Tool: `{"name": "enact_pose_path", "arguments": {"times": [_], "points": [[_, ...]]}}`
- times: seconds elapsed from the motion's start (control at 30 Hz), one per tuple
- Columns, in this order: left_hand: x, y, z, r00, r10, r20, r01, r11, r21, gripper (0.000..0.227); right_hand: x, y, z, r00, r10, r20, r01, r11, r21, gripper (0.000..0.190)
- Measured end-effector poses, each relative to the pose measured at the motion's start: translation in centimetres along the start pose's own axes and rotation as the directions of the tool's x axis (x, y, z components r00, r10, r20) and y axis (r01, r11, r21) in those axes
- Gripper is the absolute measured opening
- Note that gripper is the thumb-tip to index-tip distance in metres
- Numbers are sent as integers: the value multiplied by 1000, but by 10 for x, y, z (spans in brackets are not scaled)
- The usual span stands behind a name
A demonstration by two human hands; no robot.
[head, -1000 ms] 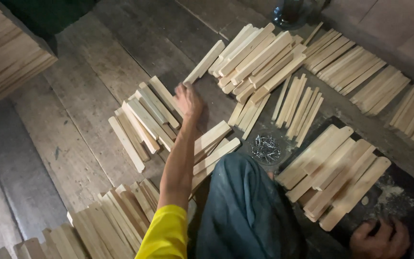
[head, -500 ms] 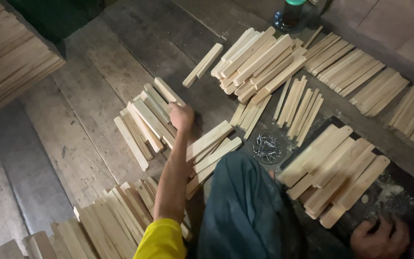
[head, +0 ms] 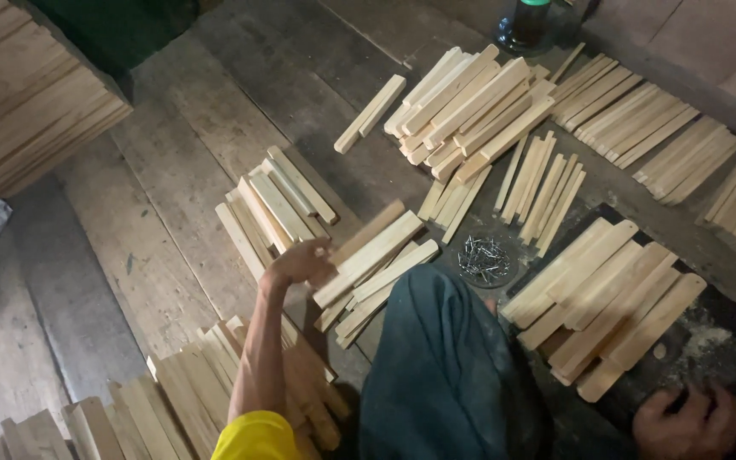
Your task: Organizing and arranging small wooden slats into neat rows on the floor of a workshop.
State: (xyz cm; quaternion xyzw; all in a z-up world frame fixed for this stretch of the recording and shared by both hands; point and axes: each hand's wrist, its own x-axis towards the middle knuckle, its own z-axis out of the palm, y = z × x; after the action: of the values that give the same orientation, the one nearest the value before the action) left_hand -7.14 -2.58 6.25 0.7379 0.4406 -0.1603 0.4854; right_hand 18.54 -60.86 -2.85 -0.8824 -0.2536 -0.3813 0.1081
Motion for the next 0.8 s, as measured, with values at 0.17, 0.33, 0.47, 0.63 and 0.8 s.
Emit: {"name": "enact_pose_path", "arguments": {"times": [0.17,0.33,0.47,0.63,0.8], "points": [[51,-52,4,997,61,-53,-28,878,478,37,0,3,-1,999,2,53,-2,1000,2,25],[100,-13,10,817,204,-539,5,933,360,24,0,3,1,1000,-6,18,6,1000,9,19],[168,1,27,674,163,-721,254,865,434,60,3,5,0,999,-45,-11,45,999,-8,16],[151,15,38,607,-141,-782,94,990,-106,39,-6,12,10,1000,15,10,-15,999,28,19],[90,11,36,854,-97,-511,-426,435,-794,15,-2,5,1,1000,-14,28,15,1000,-25,18]]}}
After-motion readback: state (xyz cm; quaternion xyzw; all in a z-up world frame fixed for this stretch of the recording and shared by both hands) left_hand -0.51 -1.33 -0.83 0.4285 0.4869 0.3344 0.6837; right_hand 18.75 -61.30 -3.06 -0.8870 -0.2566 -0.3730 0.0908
